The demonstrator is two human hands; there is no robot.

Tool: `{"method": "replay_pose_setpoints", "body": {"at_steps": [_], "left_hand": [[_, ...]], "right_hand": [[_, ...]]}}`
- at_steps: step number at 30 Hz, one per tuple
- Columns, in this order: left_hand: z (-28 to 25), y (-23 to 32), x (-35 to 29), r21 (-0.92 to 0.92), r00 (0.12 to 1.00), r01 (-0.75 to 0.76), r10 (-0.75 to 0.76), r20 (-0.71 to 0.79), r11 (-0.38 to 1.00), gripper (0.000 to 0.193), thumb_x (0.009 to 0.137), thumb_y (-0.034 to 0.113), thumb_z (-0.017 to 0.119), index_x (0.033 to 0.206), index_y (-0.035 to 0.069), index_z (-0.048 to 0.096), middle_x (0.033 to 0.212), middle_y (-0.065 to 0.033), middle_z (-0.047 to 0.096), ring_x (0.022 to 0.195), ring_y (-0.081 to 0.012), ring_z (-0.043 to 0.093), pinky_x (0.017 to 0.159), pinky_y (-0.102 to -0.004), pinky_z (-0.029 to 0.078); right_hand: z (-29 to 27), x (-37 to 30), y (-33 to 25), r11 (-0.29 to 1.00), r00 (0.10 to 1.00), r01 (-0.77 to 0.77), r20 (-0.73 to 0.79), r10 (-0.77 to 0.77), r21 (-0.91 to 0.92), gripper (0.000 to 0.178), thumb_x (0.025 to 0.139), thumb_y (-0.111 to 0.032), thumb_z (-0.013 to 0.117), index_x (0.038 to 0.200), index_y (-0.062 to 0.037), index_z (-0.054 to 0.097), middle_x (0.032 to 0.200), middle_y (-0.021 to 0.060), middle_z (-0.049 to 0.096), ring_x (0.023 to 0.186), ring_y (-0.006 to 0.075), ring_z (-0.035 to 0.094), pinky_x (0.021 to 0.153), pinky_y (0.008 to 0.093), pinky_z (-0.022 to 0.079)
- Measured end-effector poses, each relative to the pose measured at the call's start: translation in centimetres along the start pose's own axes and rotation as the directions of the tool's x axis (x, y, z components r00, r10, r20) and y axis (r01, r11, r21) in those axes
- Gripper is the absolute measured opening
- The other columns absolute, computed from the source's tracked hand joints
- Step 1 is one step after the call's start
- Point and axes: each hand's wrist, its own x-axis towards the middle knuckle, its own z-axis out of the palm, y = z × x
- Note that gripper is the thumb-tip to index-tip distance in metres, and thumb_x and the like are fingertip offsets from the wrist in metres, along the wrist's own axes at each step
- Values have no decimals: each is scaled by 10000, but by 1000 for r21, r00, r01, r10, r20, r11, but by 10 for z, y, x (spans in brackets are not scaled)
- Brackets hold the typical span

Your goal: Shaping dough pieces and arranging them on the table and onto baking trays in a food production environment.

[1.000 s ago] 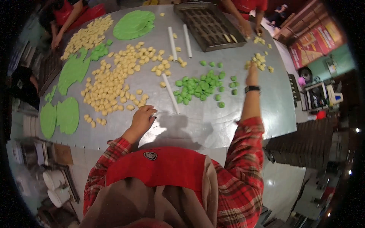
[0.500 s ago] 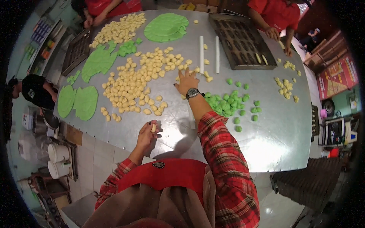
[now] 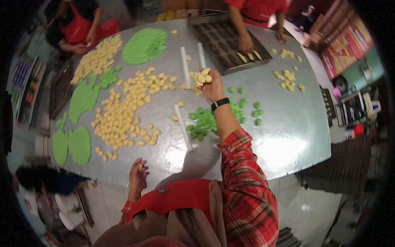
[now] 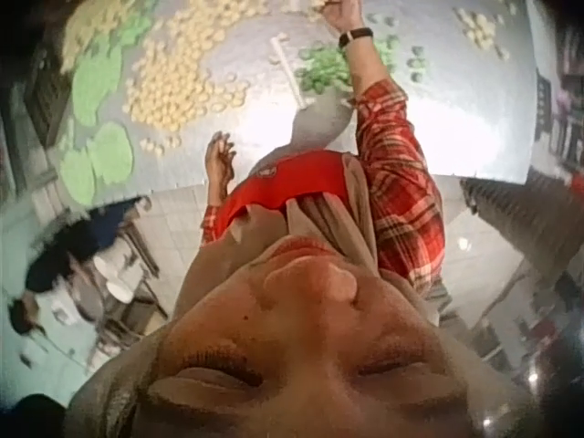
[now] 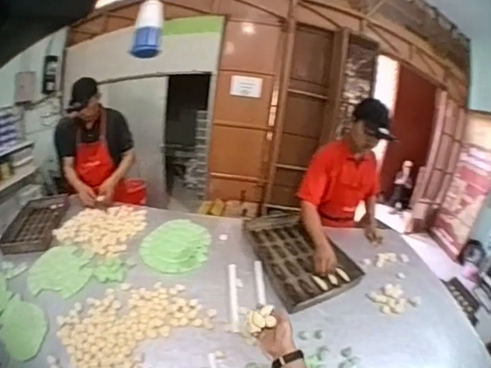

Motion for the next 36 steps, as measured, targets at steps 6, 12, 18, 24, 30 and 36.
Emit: {"method": "replay_pose_setpoints", "body": {"at_steps": [6,12,18,24,30,36], "left_hand": [[9,2,4,13,1000,10,-10,22,1000,418,933,295,542,1273,65,458,1062,-50,606,761,-104,530,621,-238,438],[30,1,17,-42,990,43,-37,134,998,416,940,225,471,1318,54,436,1098,-53,588,767,-108,512,642,-244,427],[132,-12,1,257,951,-289,246,187,922,508,844,58,547,1333,11,417,1230,-120,546,1073,-211,553,932,-345,447],[242,-18,-1,505,429,-859,415,802,-89,464,677,117,765,1105,61,594,1366,-163,430,1279,-385,374,1055,-472,322],[194,-38,-17,500,586,-789,193,787,357,591,783,184,739,1301,81,475,1395,-147,409,1285,-320,401,1044,-388,362],[111,-34,-30,607,730,-668,220,647,431,390,835,121,675,1201,72,549,1220,-122,563,1114,-295,553,917,-345,463]], "right_hand": [[-141,-38,-182,461,761,5,-296,-578,-887,541,942,-512,363,1194,-78,563,977,81,655,839,189,637,519,331,517],[-232,-39,-322,-210,686,-196,19,-728,-958,473,959,-430,361,1226,-83,540,1015,229,644,924,362,623,691,447,517],[-92,-89,-85,343,937,306,345,58,-888,443,957,-296,484,1319,-41,469,1245,76,566,1100,182,534,915,319,430],[-4,-208,59,881,934,-47,291,205,-470,418,992,-311,444,1302,-31,452,1211,95,547,1080,159,545,884,285,458],[-166,-138,-46,868,958,262,6,-286,-422,281,995,-304,410,1046,-78,569,1003,12,572,925,126,530,862,290,416],[-121,-73,-122,175,800,381,229,-555,-908,452,957,-259,469,1349,-35,454,1342,116,499,1245,226,451,1034,356,337]]}}
